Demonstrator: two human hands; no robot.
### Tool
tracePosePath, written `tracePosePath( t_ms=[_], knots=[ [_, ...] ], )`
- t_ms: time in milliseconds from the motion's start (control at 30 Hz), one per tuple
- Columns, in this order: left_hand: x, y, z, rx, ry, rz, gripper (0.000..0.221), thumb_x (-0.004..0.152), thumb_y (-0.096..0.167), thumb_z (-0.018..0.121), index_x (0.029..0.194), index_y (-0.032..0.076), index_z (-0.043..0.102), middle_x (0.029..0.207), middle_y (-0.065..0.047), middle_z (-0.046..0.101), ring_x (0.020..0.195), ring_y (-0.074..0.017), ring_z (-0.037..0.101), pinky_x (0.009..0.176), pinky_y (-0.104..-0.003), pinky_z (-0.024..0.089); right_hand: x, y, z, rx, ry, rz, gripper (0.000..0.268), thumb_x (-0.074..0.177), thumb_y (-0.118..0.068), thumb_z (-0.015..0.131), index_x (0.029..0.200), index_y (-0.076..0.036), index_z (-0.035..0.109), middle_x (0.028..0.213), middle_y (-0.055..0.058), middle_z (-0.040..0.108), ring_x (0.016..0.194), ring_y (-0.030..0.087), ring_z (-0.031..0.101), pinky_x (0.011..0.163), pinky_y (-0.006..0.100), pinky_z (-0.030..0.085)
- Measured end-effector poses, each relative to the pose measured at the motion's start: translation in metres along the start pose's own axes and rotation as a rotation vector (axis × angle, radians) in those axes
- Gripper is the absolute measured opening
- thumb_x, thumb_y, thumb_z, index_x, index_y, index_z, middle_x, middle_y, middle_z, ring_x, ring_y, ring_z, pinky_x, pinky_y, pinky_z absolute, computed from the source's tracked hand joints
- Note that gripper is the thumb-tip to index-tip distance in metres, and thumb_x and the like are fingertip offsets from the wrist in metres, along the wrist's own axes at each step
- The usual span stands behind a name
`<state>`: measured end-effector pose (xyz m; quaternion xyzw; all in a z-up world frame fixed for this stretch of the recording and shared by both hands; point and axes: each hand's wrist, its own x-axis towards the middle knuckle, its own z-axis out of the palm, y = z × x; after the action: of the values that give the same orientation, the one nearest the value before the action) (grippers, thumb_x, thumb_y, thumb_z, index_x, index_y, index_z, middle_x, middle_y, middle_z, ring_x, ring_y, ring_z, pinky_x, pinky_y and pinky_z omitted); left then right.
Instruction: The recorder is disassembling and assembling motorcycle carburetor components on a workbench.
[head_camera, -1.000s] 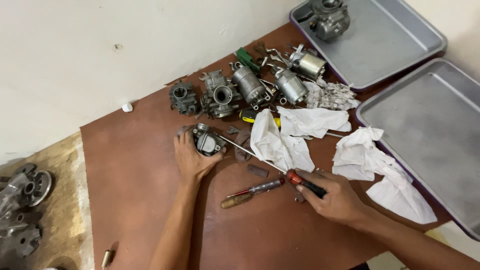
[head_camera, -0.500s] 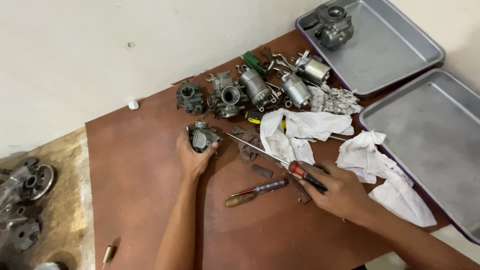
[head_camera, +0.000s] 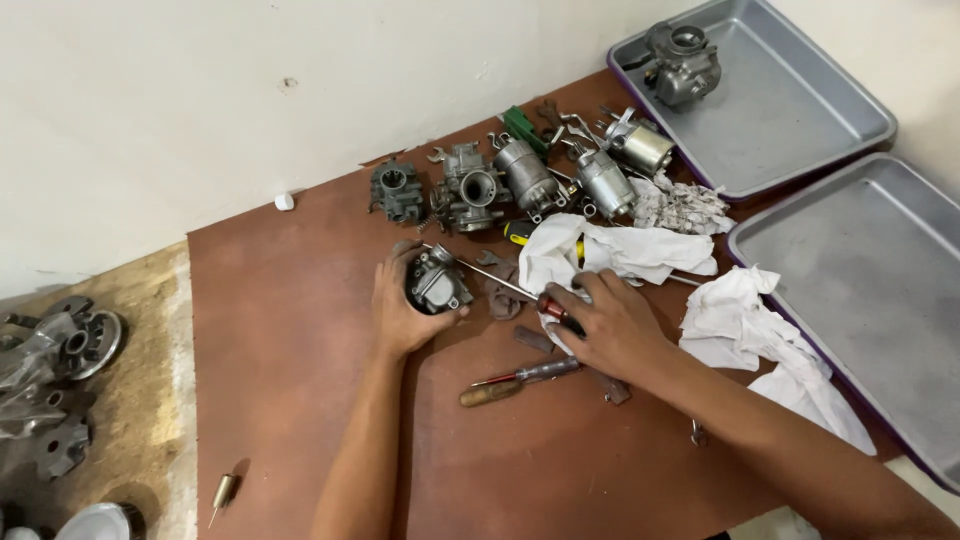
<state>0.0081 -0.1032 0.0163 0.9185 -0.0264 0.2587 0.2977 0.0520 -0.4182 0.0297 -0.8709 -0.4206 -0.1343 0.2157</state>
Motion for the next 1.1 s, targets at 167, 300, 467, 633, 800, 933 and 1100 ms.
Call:
tracePosePath(
  t_ms=[167, 300, 467, 633, 800, 933, 1100],
  knots=[
    [-0.003, 0.002, 0.006, -0.080, 0.042, -0.076, 0.114, 0.045, 0.046, 0.097, 0.141, 0.004, 0.050, 0.127, -0.017, 0.060, 0.117, -0.0360, 0.059, 0.100, -0.047, 0.051, 0.030, -0.023, 0.009, 0.211, 0.071, -0.015, 0.054, 0.087, -0.036, 0.079, 0.129, -0.004, 0.068, 0.112, 0.023, 0.066, 0.106, 0.037, 0.065, 0.088, 0.048, 0.056],
    [-0.008, -0.005, 0.013, -0.016, 0.036, 0.035, 0.114, 0.049, 0.041, 0.097, 0.144, 0.003, 0.045, 0.129, -0.020, 0.059, 0.119, -0.0389, 0.057, 0.100, -0.048, 0.051, 0.067, -0.041, 0.015, 0.454, -0.013, 0.117, 0.062, 0.089, -0.036, 0.077, 0.140, -0.004, 0.061, 0.119, 0.025, 0.065, 0.109, 0.038, 0.066, 0.093, 0.046, 0.055],
    [-0.006, 0.000, 0.010, -0.001, 0.006, 0.041, 0.124, 0.045, 0.031, 0.096, 0.152, 0.002, 0.038, 0.134, -0.018, 0.059, 0.119, -0.0401, 0.056, 0.101, -0.049, 0.050, 0.096, -0.051, 0.033, 0.576, -0.136, 0.232, 0.096, 0.076, -0.038, 0.085, 0.154, -0.008, 0.038, 0.131, 0.027, 0.057, 0.118, 0.044, 0.061, 0.097, 0.050, 0.051],
    [-0.008, -0.004, 0.011, -0.119, 0.032, -0.008, 0.142, 0.045, 0.030, 0.095, 0.162, 0.004, 0.020, 0.145, -0.020, 0.049, 0.116, -0.0355, 0.058, 0.097, -0.046, 0.054, 0.104, -0.058, 0.033, 0.528, -0.169, 0.295, 0.093, 0.076, -0.037, 0.085, 0.152, -0.009, 0.040, 0.133, 0.026, 0.056, 0.118, 0.044, 0.060, 0.097, 0.051, 0.051],
    [-0.010, -0.005, 0.012, -0.192, 0.087, -0.030, 0.146, 0.045, 0.031, 0.094, 0.164, 0.007, 0.013, 0.157, -0.021, 0.043, 0.113, -0.0341, 0.059, 0.091, -0.044, 0.057, 0.100, -0.050, 0.051, 0.640, -0.079, 0.248, 0.080, 0.074, -0.028, 0.081, 0.142, -0.002, 0.048, 0.124, 0.023, 0.066, 0.113, 0.040, 0.068, 0.097, 0.048, 0.055],
    [-0.013, -0.008, 0.011, -0.212, 0.125, 0.026, 0.152, 0.052, 0.059, 0.091, 0.168, 0.008, 0.008, 0.160, -0.023, 0.038, 0.131, -0.0396, 0.054, 0.102, -0.052, 0.053, 0.095, -0.040, 0.053, 0.709, -0.061, 0.295, 0.079, 0.072, -0.028, 0.082, 0.138, 0.001, 0.048, 0.122, 0.021, 0.068, 0.109, 0.034, 0.070, 0.095, 0.045, 0.057],
    [-0.014, -0.025, 0.016, -0.336, 0.145, -0.087, 0.129, 0.078, 0.086, 0.061, 0.169, 0.009, 0.010, 0.163, -0.025, 0.036, 0.133, -0.0409, 0.054, 0.103, -0.055, 0.051, 0.087, -0.018, 0.048, 0.896, -0.022, 0.368, 0.081, 0.076, -0.024, 0.087, 0.142, 0.002, 0.049, 0.132, 0.024, 0.064, 0.117, 0.032, 0.066, 0.094, 0.044, 0.058]
  ],
)
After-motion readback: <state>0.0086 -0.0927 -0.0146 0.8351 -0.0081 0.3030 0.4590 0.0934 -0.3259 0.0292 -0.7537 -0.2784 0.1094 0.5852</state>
